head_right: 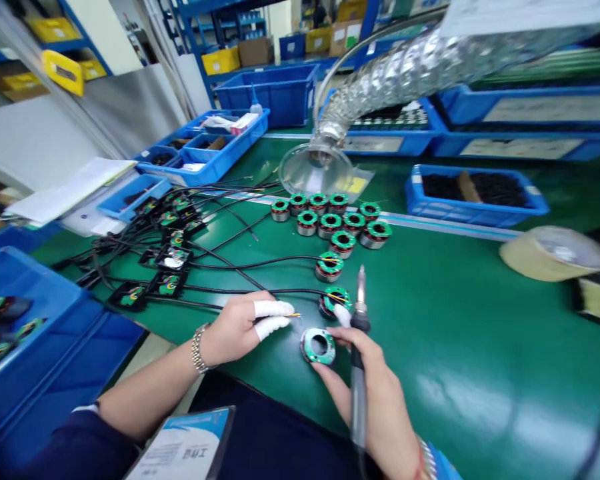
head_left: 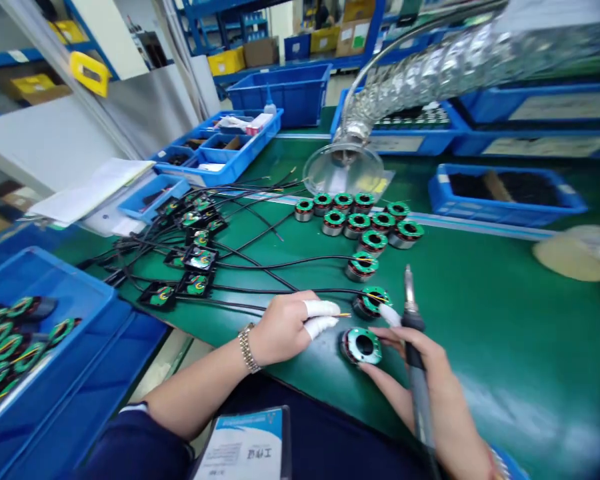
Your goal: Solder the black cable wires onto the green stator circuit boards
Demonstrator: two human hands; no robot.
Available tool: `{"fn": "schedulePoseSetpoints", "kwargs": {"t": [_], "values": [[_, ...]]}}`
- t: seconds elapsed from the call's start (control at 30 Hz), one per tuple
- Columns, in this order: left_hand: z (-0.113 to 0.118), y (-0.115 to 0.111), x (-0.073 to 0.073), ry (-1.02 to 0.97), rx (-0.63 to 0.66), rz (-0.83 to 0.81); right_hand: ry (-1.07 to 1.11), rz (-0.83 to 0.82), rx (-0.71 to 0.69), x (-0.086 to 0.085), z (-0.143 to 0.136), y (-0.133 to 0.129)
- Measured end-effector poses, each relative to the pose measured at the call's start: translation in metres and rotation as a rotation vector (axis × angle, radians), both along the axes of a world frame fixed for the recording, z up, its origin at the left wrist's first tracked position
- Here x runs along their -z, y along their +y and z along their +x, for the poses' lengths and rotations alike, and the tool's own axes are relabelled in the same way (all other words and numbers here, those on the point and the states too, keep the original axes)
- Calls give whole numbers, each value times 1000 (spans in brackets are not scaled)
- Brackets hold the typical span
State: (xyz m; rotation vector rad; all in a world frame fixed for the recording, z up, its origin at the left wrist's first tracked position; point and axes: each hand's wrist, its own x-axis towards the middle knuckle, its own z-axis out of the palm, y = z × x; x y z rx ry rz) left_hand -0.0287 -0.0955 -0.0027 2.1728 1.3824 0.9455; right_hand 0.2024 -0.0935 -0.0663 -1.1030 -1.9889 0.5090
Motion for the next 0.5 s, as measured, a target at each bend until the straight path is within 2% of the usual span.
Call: {"fn": "schedulePoseSetpoints", "kwargs": {"t": [0.13, 0.27, 0.4, 0.5], "values": [[2, 1, 9, -5, -30, -119, 21, -36, -40, -7, -3, 0], [-4, 1, 10, -17, -49, -103, 46, -67, -57, -10, -5, 1], [-4, -8, -11, 28, -18, 41, 62, -90, -73, -11, -4, 1], [-4, -16, -32, 42, -49, 325, 77, -110, -92, -13, -4, 0]]}}
